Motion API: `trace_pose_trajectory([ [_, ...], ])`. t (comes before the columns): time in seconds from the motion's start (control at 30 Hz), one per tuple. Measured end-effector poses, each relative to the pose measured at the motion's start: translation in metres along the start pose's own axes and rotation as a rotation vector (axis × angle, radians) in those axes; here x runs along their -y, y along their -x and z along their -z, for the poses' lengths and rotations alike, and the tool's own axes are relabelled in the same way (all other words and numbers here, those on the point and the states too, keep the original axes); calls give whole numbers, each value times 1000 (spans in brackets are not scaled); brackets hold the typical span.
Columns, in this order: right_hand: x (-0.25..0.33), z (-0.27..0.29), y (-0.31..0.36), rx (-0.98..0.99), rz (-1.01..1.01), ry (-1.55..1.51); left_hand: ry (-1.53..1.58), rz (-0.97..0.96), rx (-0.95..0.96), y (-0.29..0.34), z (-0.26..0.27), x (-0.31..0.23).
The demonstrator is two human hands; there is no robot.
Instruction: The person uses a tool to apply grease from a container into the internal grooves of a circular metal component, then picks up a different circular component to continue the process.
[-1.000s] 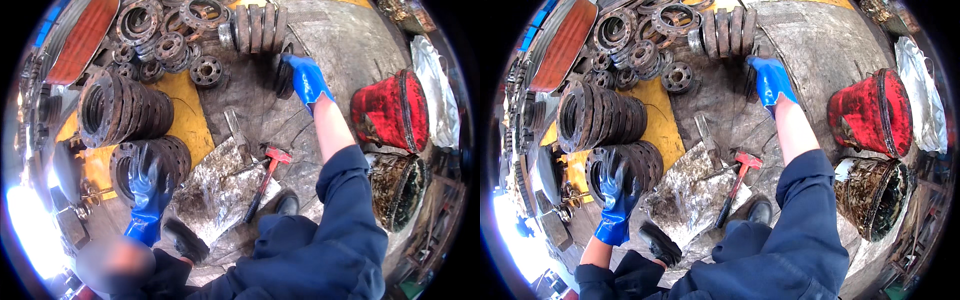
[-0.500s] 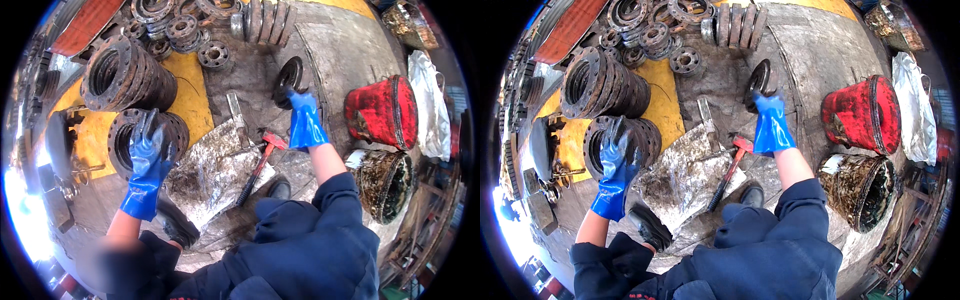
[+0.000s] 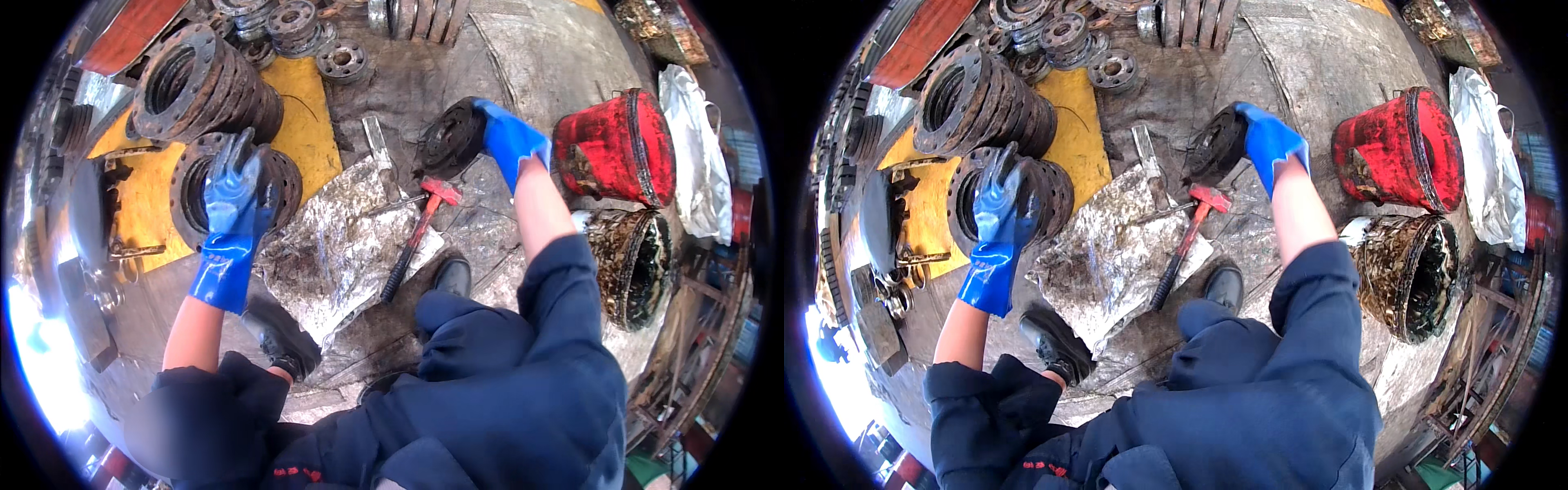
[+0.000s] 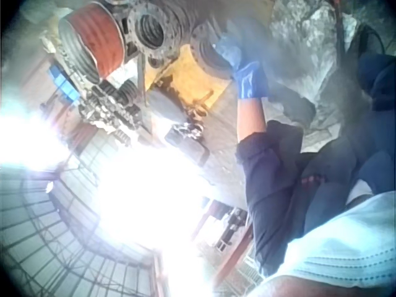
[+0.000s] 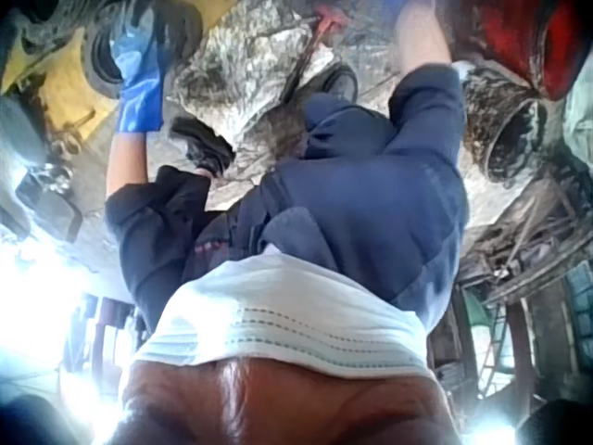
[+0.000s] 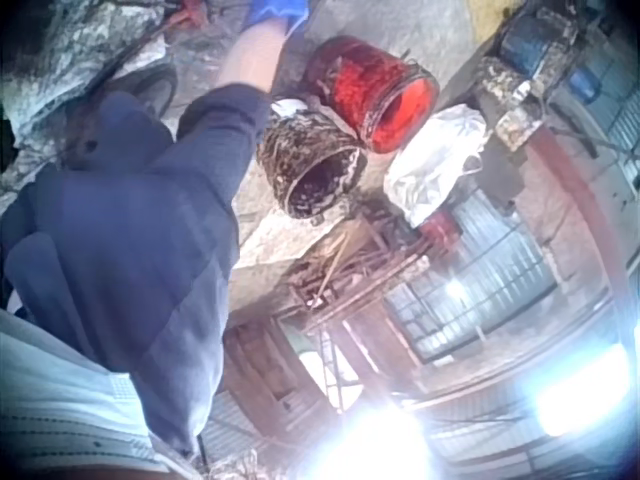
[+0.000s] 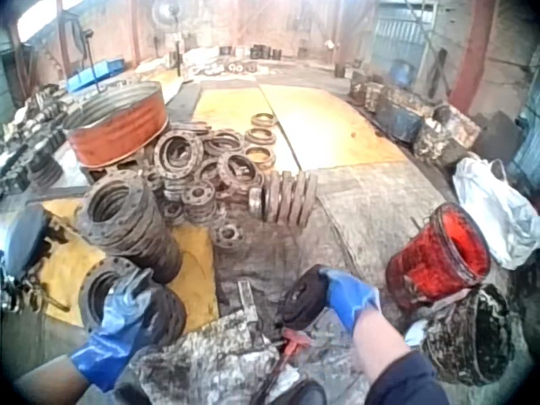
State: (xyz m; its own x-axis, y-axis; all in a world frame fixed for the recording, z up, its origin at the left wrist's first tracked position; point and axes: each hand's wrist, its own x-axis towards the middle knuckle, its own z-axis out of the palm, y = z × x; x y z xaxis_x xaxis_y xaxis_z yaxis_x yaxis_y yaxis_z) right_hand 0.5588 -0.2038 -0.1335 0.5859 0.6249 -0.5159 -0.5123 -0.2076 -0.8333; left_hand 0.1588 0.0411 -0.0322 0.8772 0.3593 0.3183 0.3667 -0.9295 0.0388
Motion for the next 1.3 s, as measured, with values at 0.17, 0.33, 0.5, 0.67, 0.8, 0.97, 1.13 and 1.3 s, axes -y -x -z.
trace_pose_trajectory([
  [0.17,-9,1,-11,-21,-46,359,37,3,-20,4,-10,2],
  [0.33,-11,-24,-17,-70,2,887,-29,-16,-33,8,-28,14],
  [0.5,-2,-87,16,-269,-60,352,-46,24,-29,13,-15,11],
  [0.67,-10,-59,-17,-298,-80,622,-21,44,-6,9,-8,3],
  [0.8,-14,-55,-38,-345,-153,801,-46,31,-17,12,-16,7],
  [0.97,-23,-112,39,-426,-81,160,-74,55,1,21,-9,11],
  [1.13,-90,-115,65,-517,219,941,-41,45,-12,15,-10,5],
  [1.3,-132,-173,134,-654,38,222,-50,63,-29,12,-15,6],
])
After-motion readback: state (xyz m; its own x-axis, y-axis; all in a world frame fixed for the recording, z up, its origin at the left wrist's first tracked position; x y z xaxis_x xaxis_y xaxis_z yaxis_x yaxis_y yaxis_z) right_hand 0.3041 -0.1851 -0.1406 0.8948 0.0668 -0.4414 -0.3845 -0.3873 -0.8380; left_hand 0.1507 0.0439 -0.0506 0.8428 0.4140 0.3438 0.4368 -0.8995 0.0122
